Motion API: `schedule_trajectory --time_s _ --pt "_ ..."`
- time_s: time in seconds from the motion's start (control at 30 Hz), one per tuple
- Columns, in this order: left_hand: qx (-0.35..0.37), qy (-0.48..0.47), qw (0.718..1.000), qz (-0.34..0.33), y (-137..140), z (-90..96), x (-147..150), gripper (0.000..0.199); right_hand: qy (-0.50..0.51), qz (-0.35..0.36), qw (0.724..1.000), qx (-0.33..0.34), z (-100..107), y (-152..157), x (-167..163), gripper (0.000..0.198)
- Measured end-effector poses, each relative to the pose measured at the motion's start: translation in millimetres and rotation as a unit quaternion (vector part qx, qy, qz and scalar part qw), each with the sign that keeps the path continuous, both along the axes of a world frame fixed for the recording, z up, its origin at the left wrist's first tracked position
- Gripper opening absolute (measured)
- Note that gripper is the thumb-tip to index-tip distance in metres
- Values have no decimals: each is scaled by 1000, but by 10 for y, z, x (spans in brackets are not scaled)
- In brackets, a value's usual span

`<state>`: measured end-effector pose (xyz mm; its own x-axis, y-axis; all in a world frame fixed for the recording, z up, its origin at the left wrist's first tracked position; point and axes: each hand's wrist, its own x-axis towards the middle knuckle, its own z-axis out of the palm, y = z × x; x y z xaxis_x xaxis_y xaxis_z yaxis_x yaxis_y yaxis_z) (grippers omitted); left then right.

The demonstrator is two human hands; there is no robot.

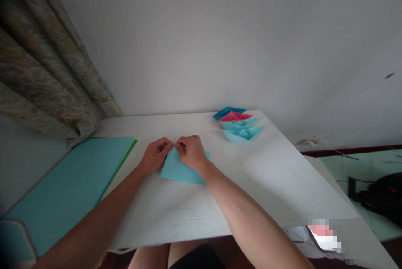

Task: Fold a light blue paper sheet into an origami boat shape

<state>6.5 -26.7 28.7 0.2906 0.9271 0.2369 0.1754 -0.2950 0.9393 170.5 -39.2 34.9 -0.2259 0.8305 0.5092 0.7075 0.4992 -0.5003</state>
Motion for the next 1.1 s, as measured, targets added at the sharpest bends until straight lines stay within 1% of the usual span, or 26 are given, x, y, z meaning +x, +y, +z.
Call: schedule_trajectory --time_s 0.17,0.33,0.5,0.63,0.8,1.0,1.1 --pt "-17 10 1000 -8 -3 -26 -7 27 -5 -6 1000 5 25 -24 -6 12" --pt "-45 31 998 -16 -14 -41 -12 26 -2 -32 999 11 47 -22 11 12" --pt "-73 35 996 -38 -33 -23 -6 24 22 -57 997 42 52 -10 43 13" --pt "-81 32 994 -61 -31 -31 -11 21 38 -79 995 56 65 3 87 13" --pt "-81 54 991 -91 -26 -30 -21 19 53 -127 990 43 94 19 151 16" --pt "-119 60 982 -134 -47 -21 -48 16 68 -158 984 50 89 52 225 16" --pt "-129 79 975 -165 -30 -24 -104 20 81 -172 981 46 80 85 286 16"
